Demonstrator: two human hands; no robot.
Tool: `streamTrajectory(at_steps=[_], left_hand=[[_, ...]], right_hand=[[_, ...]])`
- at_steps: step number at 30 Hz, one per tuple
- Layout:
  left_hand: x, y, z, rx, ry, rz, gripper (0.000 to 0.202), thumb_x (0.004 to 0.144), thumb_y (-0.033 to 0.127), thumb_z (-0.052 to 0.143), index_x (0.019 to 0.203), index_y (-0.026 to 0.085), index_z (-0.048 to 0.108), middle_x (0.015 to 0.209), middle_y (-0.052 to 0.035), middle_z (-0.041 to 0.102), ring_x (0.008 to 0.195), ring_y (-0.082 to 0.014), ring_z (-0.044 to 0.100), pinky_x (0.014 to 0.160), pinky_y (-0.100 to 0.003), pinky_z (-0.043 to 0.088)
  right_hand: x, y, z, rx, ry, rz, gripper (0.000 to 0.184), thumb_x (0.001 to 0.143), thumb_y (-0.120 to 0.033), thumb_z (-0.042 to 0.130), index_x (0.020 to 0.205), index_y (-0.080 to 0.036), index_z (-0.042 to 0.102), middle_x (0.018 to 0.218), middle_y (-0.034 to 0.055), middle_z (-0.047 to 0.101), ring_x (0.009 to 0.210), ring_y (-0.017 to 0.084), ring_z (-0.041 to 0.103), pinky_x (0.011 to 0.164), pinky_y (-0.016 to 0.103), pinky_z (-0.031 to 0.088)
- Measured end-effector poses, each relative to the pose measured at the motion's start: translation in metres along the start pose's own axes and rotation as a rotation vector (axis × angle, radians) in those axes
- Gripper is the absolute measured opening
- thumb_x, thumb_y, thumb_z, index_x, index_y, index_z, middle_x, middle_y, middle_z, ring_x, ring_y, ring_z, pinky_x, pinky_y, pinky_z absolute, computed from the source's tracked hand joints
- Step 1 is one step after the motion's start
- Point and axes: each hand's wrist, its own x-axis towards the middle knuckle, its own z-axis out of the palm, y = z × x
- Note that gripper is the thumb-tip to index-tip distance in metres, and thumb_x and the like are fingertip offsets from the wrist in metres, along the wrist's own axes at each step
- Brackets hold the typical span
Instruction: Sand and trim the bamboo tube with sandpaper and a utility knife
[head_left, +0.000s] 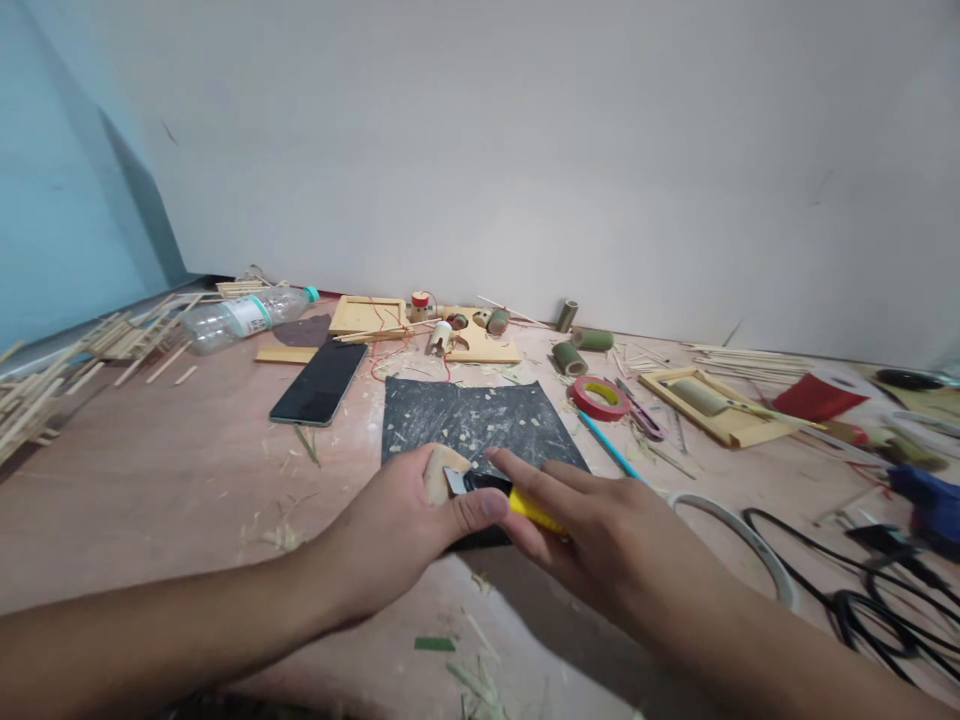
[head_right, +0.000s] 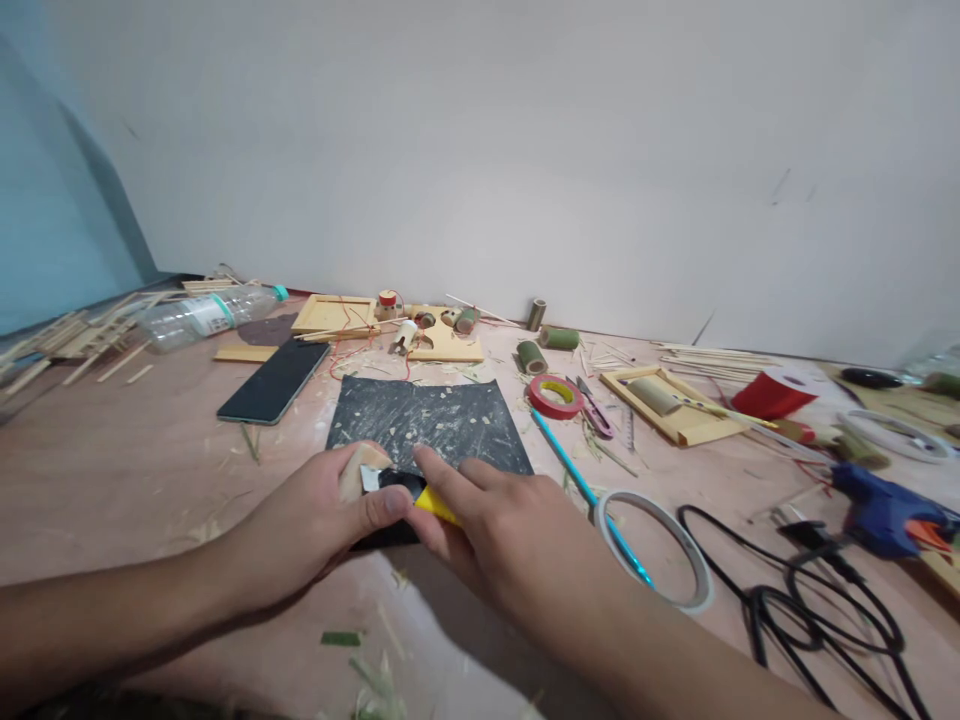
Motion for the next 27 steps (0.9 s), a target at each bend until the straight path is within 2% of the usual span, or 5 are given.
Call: streamTrajectory(at_steps=[3,8,14,19,27], left_hand=[[-0.001,0.0,0.002,0.015,0.024,-0.016,0.049,0.087,0.066,0.07,0.082,0.021,0.052,0.059,0.0095,0.043,0.054,-0.0096,0.035,0.049,-0.022,0.028],[0.003,-0.001,0.005,-0.052,0.047,-0.136,0.054,0.087,0.074,0.064,0.082,0.023,0.047,0.054,0.0121,0.036,0.04,-0.0066,0.022,0.037,-0.021,0.018],[0.005,-0.004,-0.002,-0.063,-0.058,-0.151,0.055,0.081,0.071,0.072,0.089,0.025,0.045,0.054,0.0129,0.039,0.039,-0.0064,0.024,0.034,-0.018,0.018],[0.003,-0.006,-0.006,-0.075,-0.137,-0.133,0.054,0.081,0.068,0.074,0.093,0.024,0.046,0.054,0.0127,0.041,0.039,-0.0066,0.027,0.034,-0.018,0.021],[0.001,0.001,-0.001,0.022,-0.035,-0.082,0.05,0.082,0.065,0.075,0.089,0.021,0.053,0.061,0.0095,0.045,0.053,-0.0096,0.035,0.047,-0.021,0.027]], right_hand=[[0.001,-0.006,0.001,-0.098,0.053,-0.014,0.045,0.109,-0.039,0.038,0.136,-0.014,0.064,0.08,0.0042,0.075,0.056,0.021,0.073,0.048,0.031,0.052],[0.005,-0.006,-0.004,-0.299,0.139,0.155,0.044,0.107,-0.038,0.044,0.136,-0.011,0.064,0.087,0.0096,0.08,0.057,0.026,0.075,0.043,0.033,0.051],[0.008,0.007,-0.014,-0.126,0.119,0.118,0.041,0.105,-0.042,0.05,0.131,-0.015,0.066,0.098,0.0115,0.082,0.073,0.025,0.079,0.06,0.031,0.059],[0.009,0.006,-0.013,0.072,-0.088,0.028,0.038,0.104,-0.04,0.054,0.134,-0.02,0.066,0.096,0.0082,0.081,0.078,0.022,0.078,0.068,0.028,0.059],[0.003,0.001,-0.007,0.019,-0.055,0.013,0.04,0.104,-0.036,0.054,0.138,-0.019,0.064,0.087,0.0056,0.079,0.065,0.019,0.075,0.058,0.026,0.053]])
